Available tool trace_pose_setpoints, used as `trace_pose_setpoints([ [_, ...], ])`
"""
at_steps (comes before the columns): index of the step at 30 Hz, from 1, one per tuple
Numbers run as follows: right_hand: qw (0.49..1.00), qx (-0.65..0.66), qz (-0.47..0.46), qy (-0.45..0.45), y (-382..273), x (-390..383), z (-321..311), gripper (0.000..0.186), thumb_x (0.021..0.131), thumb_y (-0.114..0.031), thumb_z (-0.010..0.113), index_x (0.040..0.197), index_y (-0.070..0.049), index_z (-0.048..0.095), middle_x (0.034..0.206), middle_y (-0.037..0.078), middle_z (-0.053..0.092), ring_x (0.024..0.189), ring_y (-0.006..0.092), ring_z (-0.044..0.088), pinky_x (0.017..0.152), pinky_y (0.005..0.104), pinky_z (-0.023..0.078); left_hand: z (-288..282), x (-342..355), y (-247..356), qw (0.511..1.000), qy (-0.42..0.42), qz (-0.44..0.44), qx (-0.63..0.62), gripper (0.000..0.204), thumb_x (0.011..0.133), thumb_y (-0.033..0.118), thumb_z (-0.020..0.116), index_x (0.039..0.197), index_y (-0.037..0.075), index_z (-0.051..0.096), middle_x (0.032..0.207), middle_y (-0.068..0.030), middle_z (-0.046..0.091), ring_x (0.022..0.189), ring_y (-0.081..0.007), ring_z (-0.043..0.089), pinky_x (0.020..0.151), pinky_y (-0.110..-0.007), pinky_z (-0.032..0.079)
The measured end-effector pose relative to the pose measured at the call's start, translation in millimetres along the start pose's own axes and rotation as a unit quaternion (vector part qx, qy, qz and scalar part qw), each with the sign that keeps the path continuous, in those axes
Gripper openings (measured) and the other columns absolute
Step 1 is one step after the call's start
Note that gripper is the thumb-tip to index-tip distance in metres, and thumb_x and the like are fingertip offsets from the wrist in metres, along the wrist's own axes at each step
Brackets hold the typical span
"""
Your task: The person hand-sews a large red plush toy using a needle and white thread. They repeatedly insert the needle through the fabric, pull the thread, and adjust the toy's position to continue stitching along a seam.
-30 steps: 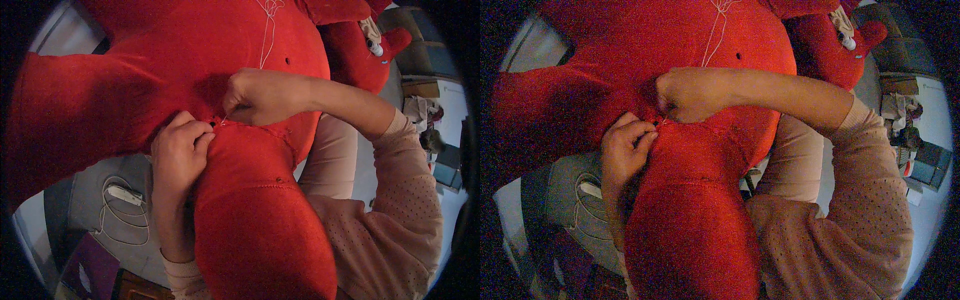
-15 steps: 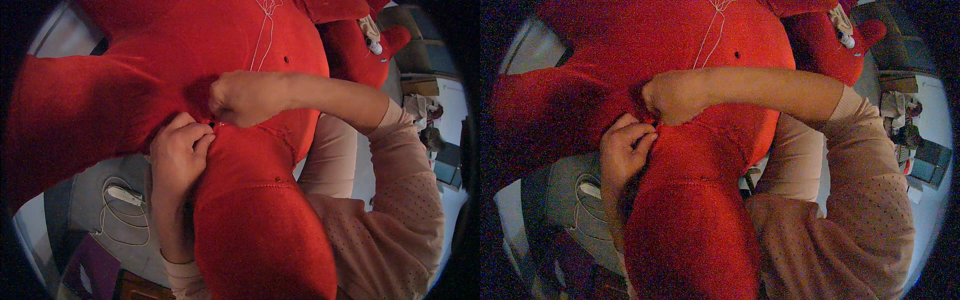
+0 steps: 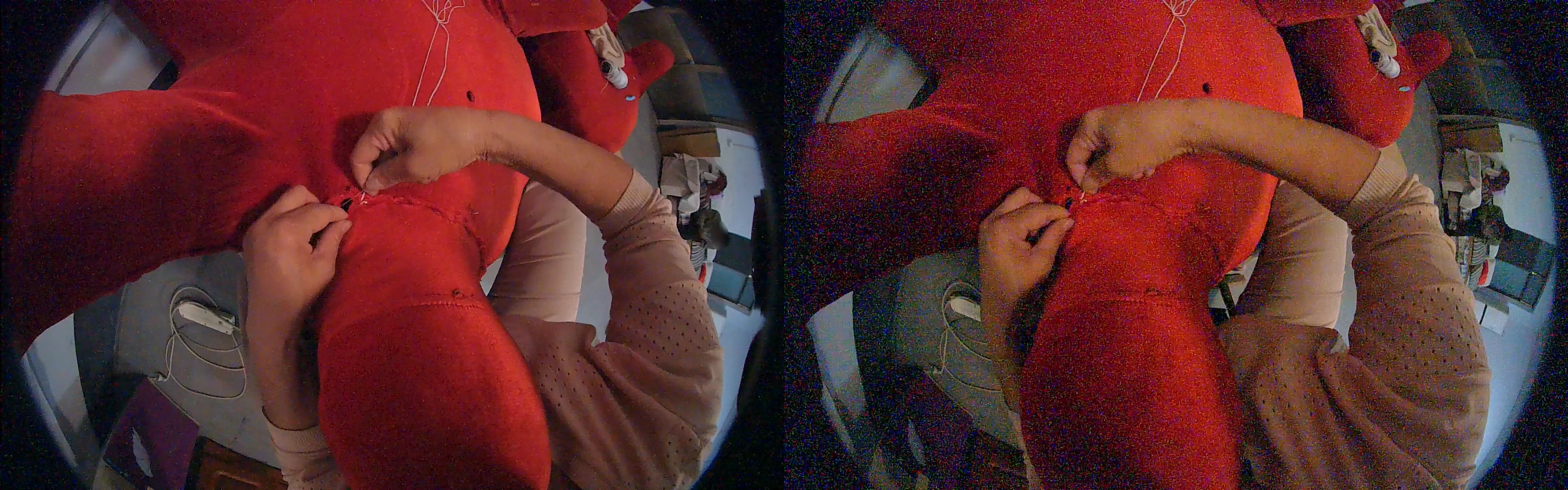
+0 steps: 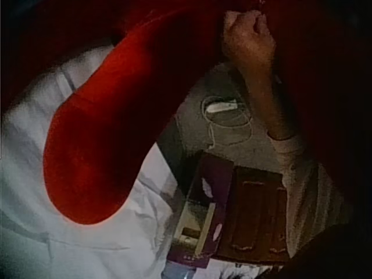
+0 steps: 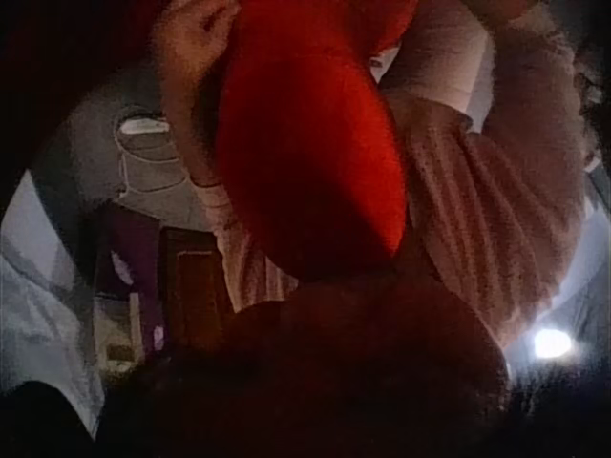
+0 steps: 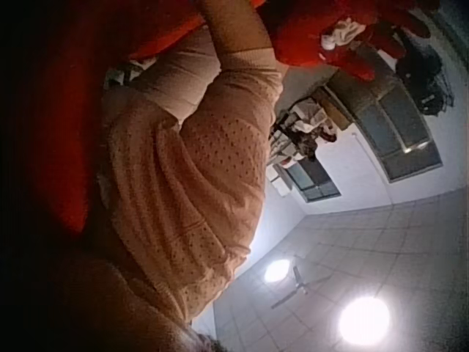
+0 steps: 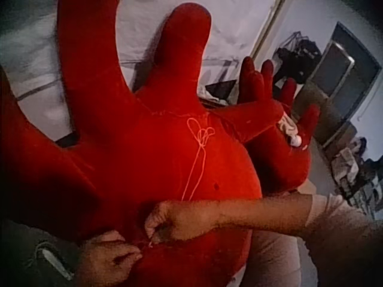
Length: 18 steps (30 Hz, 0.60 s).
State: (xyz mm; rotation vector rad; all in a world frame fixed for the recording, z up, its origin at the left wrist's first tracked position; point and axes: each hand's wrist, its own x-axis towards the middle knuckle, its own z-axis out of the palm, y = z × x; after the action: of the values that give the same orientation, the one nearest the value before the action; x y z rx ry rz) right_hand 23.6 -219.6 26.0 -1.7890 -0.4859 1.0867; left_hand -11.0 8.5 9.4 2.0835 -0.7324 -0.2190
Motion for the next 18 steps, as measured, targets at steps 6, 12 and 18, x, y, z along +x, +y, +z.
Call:
trace_pose_setpoints([
  [6,0.992,-0.067,-0.106,-0.009,-4,1,-7,0.009,0.086,-0.005,0.057,0.084,0.003,0.061,0.069,0.002,0.058,0.066,0.0099,0.051,0.062,0.0283,0.042,2,2,-3,1.0,0.0,-0.002,-0.005,0.01,0.07,0.006,0.073,0.079,0.004,0.07,0.074,-0.0104,0.063,0.068,-0.0247,0.063,0.064,-0.033,0.05],
  [12,0.976,-0.154,-0.152,-0.029,-6,6,-15,0.009,0.083,-0.004,0.058,0.084,0.004,0.062,0.072,0.009,0.064,0.068,0.0144,0.057,0.064,0.0312,0.045,1,3,-3,1.0,0.003,-0.011,-0.025,0.01,0.07,0.006,0.073,0.08,0.004,0.07,0.074,-0.0104,0.064,0.069,-0.024,0.063,0.064,-0.032,0.05],
  [18,0.975,-0.178,-0.106,-0.081,-10,17,-23,0.011,0.079,-0.006,0.059,0.083,0.004,0.062,0.071,0.013,0.063,0.067,0.0198,0.059,0.064,0.0331,0.046,4,2,-5,1.0,0.015,-0.009,-0.026,0.009,0.071,0.005,0.072,0.08,0.003,0.069,0.073,-0.0097,0.063,0.066,-0.0232,0.062,0.062,-0.032,0.049],
])
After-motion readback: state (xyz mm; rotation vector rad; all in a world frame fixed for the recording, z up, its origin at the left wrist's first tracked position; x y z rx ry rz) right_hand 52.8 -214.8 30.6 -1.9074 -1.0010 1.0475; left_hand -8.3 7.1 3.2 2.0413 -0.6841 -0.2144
